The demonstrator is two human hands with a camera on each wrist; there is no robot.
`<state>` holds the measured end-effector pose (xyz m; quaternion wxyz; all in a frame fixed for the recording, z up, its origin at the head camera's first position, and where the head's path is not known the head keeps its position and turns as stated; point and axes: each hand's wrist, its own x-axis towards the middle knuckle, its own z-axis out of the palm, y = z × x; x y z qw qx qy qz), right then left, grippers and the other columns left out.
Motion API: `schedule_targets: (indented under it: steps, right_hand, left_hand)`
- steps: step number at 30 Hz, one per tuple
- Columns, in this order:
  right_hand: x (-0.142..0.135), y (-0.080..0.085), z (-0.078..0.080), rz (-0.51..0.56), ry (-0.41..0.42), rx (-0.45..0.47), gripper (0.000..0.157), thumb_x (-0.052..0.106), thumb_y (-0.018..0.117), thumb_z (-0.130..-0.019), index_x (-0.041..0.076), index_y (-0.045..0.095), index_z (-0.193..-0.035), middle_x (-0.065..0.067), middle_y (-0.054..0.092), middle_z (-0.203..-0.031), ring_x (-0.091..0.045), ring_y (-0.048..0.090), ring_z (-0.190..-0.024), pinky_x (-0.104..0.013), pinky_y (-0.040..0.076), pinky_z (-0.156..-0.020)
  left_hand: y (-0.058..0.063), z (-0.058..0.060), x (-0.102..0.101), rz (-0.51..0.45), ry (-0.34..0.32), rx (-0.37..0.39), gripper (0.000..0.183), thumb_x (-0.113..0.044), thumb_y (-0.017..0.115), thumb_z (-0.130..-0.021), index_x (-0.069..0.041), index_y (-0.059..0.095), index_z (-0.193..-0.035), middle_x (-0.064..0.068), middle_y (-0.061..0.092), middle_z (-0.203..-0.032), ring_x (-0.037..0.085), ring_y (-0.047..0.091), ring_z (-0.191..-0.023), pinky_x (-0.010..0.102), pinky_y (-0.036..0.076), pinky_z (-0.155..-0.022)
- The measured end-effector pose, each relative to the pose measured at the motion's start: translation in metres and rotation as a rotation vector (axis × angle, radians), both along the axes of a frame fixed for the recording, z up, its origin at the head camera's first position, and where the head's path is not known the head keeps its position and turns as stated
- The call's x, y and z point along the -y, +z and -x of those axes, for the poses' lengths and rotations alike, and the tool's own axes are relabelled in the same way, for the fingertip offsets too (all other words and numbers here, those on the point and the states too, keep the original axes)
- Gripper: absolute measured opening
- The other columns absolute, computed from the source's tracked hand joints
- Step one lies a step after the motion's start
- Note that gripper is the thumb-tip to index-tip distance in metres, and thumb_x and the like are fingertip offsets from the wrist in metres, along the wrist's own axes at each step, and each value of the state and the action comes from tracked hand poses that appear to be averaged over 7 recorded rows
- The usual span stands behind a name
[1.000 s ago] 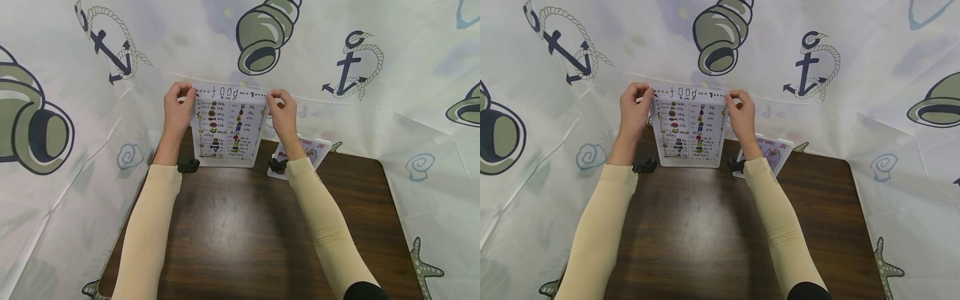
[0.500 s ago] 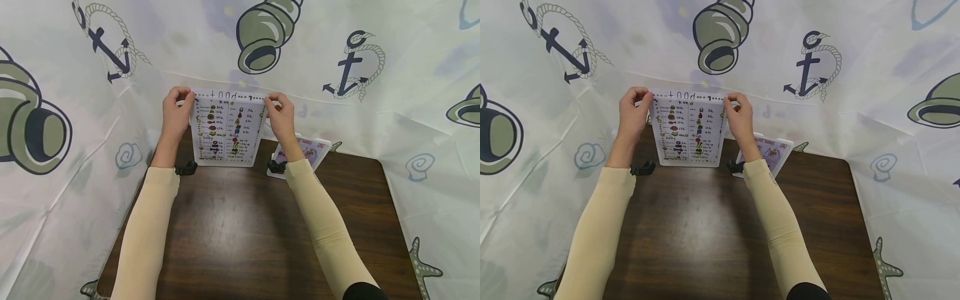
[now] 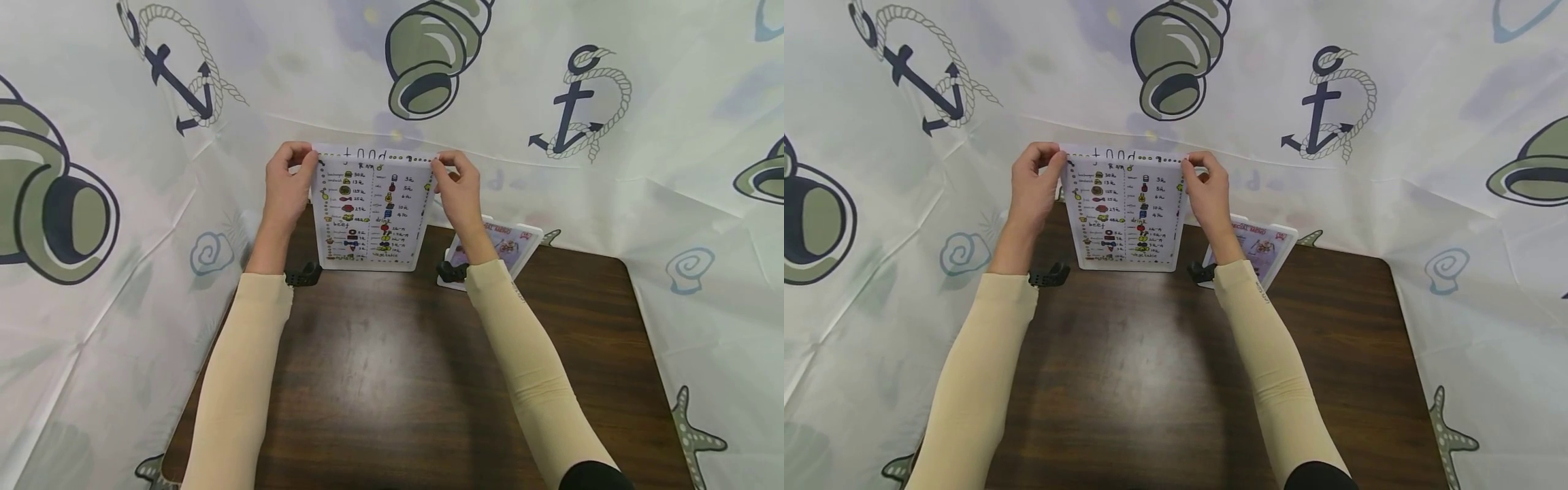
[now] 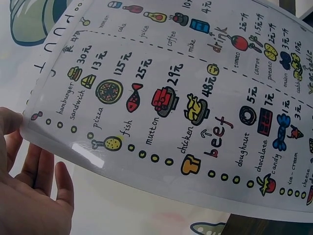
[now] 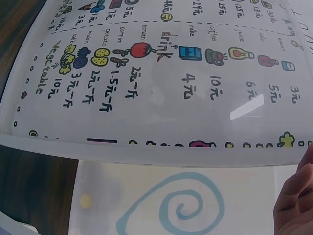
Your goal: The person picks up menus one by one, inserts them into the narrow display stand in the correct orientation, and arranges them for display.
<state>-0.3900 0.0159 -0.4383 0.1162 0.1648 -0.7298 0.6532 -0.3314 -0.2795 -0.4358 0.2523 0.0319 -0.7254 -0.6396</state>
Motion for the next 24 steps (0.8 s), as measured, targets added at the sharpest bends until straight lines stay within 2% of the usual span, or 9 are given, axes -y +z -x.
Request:
schedule_targets:
  steps: [5,10,14,17,20,24]
  right_hand:
    - [0.0,-0.0011,0.0009,0.006,0.002,-0.002,0.019,0.018,0.064,-0.109,0.002,0.07,-0.117,0.001,0.063,-0.116,-0.018,0.055,-0.067,-0.027,0.049,-0.071]
    - [-0.0006,-0.0009,0.0003,-0.002,0.002,0.002,0.017,0.02,0.064,-0.109,0.006,0.07,-0.115,0.001,0.063,-0.116,-0.017,0.056,-0.069,-0.027,0.049,-0.071]
    - [-0.0029,-0.0004,-0.001,-0.008,0.008,-0.016,0.023,0.02,0.063,-0.109,0.004,0.068,-0.124,-0.001,0.062,-0.12,-0.018,0.055,-0.07,-0.034,0.051,-0.073]
    - [-0.0046,0.0002,-0.0021,-0.04,0.013,-0.048,0.031,0.022,0.061,-0.11,0.004,0.065,-0.135,-0.007,0.061,-0.126,-0.018,0.05,-0.067,-0.036,0.051,-0.075]
    - [-0.0059,0.0014,-0.0038,-0.081,0.019,-0.08,0.035,0.024,0.06,-0.111,0.006,0.062,-0.141,-0.016,0.06,-0.134,-0.017,0.046,-0.064,-0.032,0.05,-0.075]
    - [-0.0064,0.0041,-0.0077,-0.108,0.024,-0.099,0.033,0.025,0.06,-0.111,0.009,0.064,-0.14,-0.02,0.058,-0.139,-0.019,0.045,-0.064,-0.03,0.047,-0.073]
  left_hand:
    - [-0.0008,-0.0004,0.0008,-0.003,-0.004,0.003,0.022,-0.026,0.067,-0.107,-0.008,0.07,-0.12,-0.011,0.062,-0.106,0.009,0.056,-0.11,0.025,0.046,-0.093]
    - [0.0024,-0.0035,-0.0014,-0.002,-0.012,0.011,0.023,-0.022,0.065,-0.108,-0.005,0.069,-0.123,-0.011,0.061,-0.107,0.009,0.056,-0.109,0.025,0.046,-0.093]
    - [0.0038,-0.0051,-0.0041,0.005,-0.028,-0.007,0.028,-0.018,0.063,-0.108,-0.003,0.066,-0.131,-0.007,0.062,-0.112,0.009,0.057,-0.109,0.024,0.047,-0.092]
    - [0.0037,-0.0049,-0.0048,0.067,-0.026,-0.028,0.032,-0.021,0.062,-0.109,-0.008,0.065,-0.138,0.002,0.064,-0.121,0.009,0.058,-0.111,0.024,0.046,-0.092]
    - [0.003,-0.0037,-0.0043,0.14,-0.019,-0.046,0.034,-0.026,0.062,-0.109,-0.014,0.065,-0.141,0.01,0.064,-0.131,0.01,0.058,-0.116,0.026,0.045,-0.094]
    - [0.0022,-0.0037,-0.0038,0.225,0.0,-0.041,0.035,-0.029,0.06,-0.109,-0.015,0.065,-0.141,0.009,0.063,-0.137,0.014,0.058,-0.123,0.036,0.044,-0.104]
